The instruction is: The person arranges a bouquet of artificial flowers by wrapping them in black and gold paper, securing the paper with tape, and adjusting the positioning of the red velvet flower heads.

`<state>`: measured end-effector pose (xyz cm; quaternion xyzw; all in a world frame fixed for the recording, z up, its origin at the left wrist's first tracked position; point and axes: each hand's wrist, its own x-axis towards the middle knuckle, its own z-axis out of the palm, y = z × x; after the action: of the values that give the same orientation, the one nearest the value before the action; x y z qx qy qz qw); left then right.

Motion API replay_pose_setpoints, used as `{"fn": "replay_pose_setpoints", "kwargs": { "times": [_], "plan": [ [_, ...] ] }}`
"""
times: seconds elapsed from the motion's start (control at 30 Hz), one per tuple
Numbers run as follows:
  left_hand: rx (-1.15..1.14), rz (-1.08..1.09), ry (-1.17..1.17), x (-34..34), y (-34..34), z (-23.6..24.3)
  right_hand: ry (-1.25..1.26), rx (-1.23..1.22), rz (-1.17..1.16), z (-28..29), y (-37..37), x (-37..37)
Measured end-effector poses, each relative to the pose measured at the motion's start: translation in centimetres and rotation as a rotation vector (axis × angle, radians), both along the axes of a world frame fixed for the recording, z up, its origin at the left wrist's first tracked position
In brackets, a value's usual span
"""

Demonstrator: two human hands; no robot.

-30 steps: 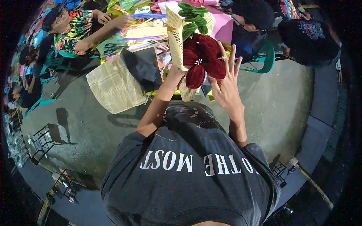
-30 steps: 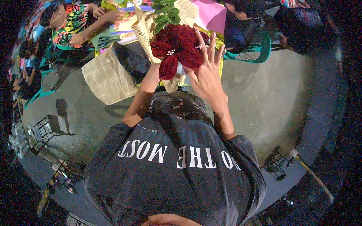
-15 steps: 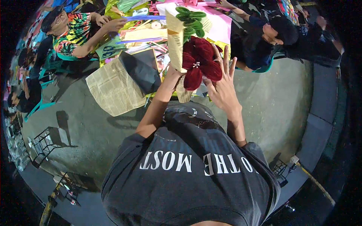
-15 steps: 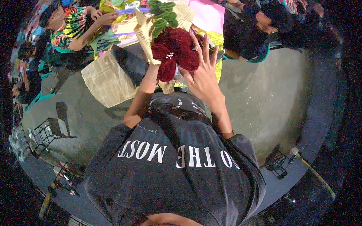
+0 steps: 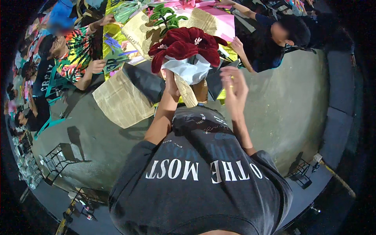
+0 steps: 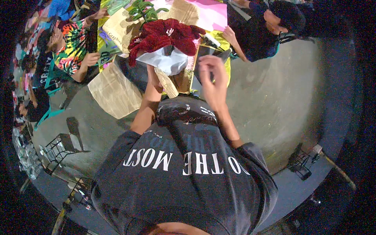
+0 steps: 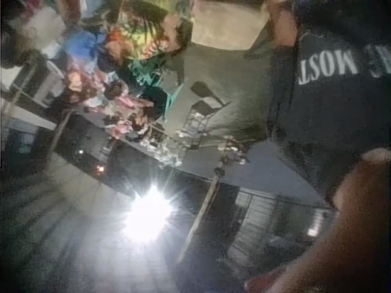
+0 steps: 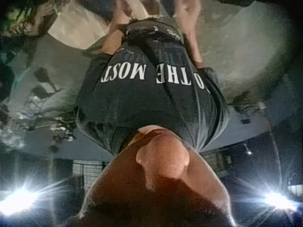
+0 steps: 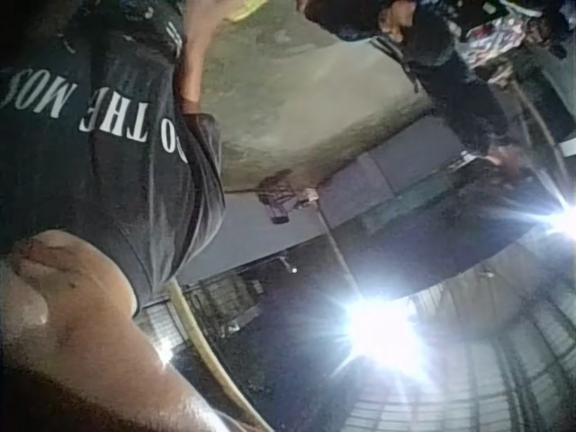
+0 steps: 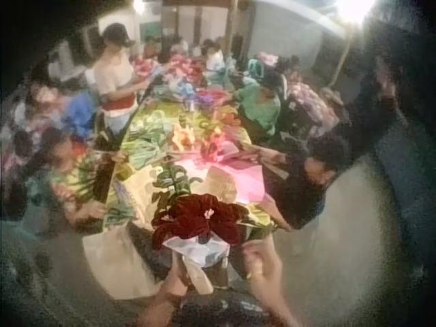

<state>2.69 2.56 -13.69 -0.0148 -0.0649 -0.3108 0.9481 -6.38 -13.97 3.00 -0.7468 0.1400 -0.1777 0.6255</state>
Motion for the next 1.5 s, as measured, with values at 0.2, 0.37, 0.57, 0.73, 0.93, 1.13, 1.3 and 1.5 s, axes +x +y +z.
{"fn": "replay_pose_setpoints", "kwargs": {
  "times": [0.2,0.37,0.57,0.73,0.93,1.13,1.3,1.5],
  "plan": [
    [0.416,0.021,0.138,-1.0,-1.6,3.3,-0.004,-0.175,0.100,-3.1,0.1,-0.5],
    [0.791,0.072,0.048,-3.1,-0.6,3.1,0.061,-0.147,0.015,-2.2,-0.3,-0.7],
    [0.823,0.054,0.108,-4.0,0.4,4.7,0.011,-0.168,0.020,-2.1,-0.4,-1.1],
    [0.911,0.058,0.185,-4.6,0.1,6.2,-0.064,-0.298,0.005,-2.3,-0.8,-1.4],
    [0.983,-0.015,0.195,-4.2,1.2,2.8,-0.099,-0.278,0.024,-2.7,-0.7,-1.7],
    [0.184,-0.169,0.082,-2.0,0.6,2.2,-0.138,-0.088,0.083,-1.3,-0.2,-1.5],
    [0.591,0.079,-0.149,-2.7,-0.1,2.5,-0.118,-0.205,0.170,-1.5,-0.9,-1.4],
    [0.616,0.028,-0.161,-2.8,0.7,1.0,-0.206,-0.480,0.118,-3.1,-0.6,-1.7]
  ]
}}
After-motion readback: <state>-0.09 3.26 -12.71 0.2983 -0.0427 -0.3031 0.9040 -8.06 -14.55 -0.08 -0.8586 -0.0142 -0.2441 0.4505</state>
